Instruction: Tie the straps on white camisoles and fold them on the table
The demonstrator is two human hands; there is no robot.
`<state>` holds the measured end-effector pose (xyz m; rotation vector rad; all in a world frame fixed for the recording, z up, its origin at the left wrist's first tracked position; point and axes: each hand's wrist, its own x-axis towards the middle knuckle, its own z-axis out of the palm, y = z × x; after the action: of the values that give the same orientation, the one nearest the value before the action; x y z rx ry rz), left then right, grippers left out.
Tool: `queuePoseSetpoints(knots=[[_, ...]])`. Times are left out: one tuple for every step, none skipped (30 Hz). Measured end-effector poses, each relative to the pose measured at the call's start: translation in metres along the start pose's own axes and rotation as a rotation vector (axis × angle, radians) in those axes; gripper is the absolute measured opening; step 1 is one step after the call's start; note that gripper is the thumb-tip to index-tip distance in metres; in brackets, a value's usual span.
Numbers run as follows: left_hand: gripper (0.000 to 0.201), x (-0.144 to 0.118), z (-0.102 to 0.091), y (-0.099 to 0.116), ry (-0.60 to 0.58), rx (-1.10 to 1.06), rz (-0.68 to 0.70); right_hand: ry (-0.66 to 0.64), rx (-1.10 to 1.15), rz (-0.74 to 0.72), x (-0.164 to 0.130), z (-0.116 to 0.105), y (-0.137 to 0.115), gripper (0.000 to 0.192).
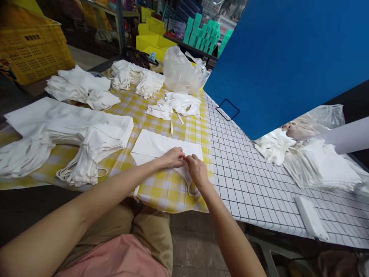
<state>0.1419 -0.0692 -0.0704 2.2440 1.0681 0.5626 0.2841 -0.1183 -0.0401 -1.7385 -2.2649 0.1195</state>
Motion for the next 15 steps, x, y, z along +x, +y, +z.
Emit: queuePoseSetpoints(knots=[[0.024, -0.001, 0.0, 0.0, -0.004, 0.017, 0.005, 0.0, 0.089, 0.085, -0.003, -0.003, -0.003, 0.017], [0.024, -0.002, 0.0, 0.0, -0.021, 0.029, 0.008, -0.011, 0.197, 0.181, -0.007, -0.008, -0.005, 0.015], [0.025, -0.003, -0.001, 0.0, -0.049, 0.038, 0.014, -0.031, 0.322, 0.272, -0.012, -0.013, -0.007, 0.014], [0.028, -0.004, -0.003, 0.0, -0.086, 0.041, 0.02, -0.056, 0.453, 0.349, -0.02, -0.018, -0.009, 0.017], [0.032, -0.006, -0.006, 0.0, -0.125, 0.038, 0.025, -0.075, 0.578, 0.406, -0.029, -0.023, -0.011, 0.021], [0.035, -0.008, -0.009, 0.0, -0.162, 0.028, 0.029, -0.081, 0.688, 0.438, -0.04, -0.027, -0.013, 0.025], [0.037, -0.009, -0.012, 0.0, -0.192, 0.018, 0.032, -0.064, 0.773, 0.455, -0.053, -0.03, -0.015, 0.028], [0.037, -0.01, -0.015, 0.0, -0.215, 0.01, 0.033, -0.031, 0.831, 0.47, -0.066, -0.032, -0.018, 0.029], [0.036, -0.012, -0.017, 0.001, -0.232, 0.005, 0.033, 0.012, 0.867, 0.493, -0.079, -0.033, -0.021, 0.03], [0.035, -0.012, -0.019, 0.002, -0.246, 0.01, 0.034, 0.059, 0.889, 0.522, -0.092, -0.032, -0.024, 0.029], [0.035, -0.013, -0.02, 0.003, -0.259, 0.022, 0.035, 0.106, 0.905, 0.553, -0.105, -0.03, -0.027, 0.029], [0.034, -0.013, -0.021, 0.004, -0.269, 0.036, 0.035, 0.15, 0.917, 0.586, -0.117, -0.026, -0.03, 0.03], [0.033, -0.014, -0.022, 0.006, -0.275, 0.049, 0.033, 0.19, 0.931, 0.617, -0.128, -0.022, -0.033, 0.031], [0.033, -0.014, -0.022, 0.007, -0.278, 0.061, 0.032, 0.222, 0.946, 0.646, -0.137, -0.017, -0.035, 0.033], [0.032, -0.014, -0.022, 0.008, -0.277, 0.071, 0.031, 0.247, 0.96, 0.672, -0.145, -0.012, -0.037, 0.035]])
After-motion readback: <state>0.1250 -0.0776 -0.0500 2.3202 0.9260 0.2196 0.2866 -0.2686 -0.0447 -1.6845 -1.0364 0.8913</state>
